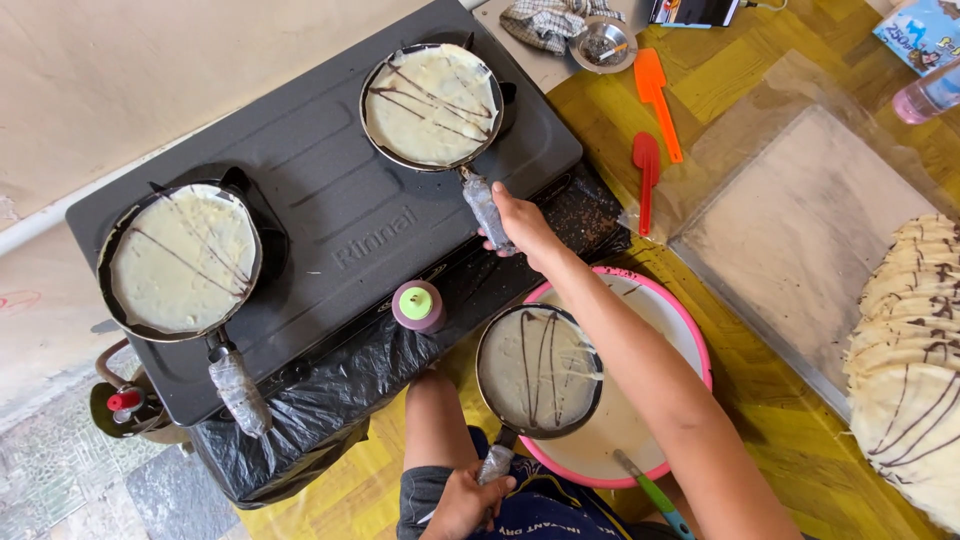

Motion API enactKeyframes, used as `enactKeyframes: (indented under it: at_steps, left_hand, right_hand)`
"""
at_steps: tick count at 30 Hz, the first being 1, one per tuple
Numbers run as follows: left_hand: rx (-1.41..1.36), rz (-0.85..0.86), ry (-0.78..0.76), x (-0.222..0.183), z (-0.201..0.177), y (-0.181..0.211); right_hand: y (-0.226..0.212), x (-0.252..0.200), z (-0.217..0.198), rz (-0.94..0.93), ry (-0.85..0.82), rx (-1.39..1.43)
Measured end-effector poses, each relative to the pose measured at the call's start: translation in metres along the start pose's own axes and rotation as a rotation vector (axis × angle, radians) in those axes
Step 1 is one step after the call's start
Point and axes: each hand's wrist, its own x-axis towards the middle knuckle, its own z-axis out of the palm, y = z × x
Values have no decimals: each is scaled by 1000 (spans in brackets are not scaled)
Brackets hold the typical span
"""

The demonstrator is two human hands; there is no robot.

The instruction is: Preparing crepes by dipping pans into a bowl of batter and cooking them on a multi-burner gas stove.

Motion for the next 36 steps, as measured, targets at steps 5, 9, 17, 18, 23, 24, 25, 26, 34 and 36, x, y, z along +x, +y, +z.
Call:
enactKeyframes:
  at_steps: [5, 9, 17, 18, 23, 24, 25, 26, 34, 36]
  left_hand:
    - [134, 215, -16, -8, 9, 48]
    - [5, 447, 59, -11, 16, 145]
    - [-429, 845, 263, 101, -7, 322]
    - [-476, 838, 297, 115, -13, 335]
    - [-543, 651, 365, 138, -30, 339]
    - [-551, 648, 384, 144, -24, 339]
    - [-507, 627, 348, 143, -38, 336]
    - [-559, 623, 276, 144, -46, 337]
    - [-344, 565, 334, 119, -56, 331]
    - [-357, 561, 325, 116, -58, 331]
  right_hand:
    - [-14, 21, -12, 90, -478, 402]
    - [-34, -7, -62, 94, -523, 632]
    - [38, -202, -229, -220, -128, 452]
    - [57, -224, -244, -219, -107, 409]
    - [205, -266, -303, -152, -80, 694]
    - [222, -285, -303, -130, -32, 764]
    - [229, -291, -305, -135, 19, 797]
    - [239, -299, -310, -147, -48, 856]
    - [193, -331, -408, -26, 520, 562]
    - [171, -315, -443, 193, 894, 106]
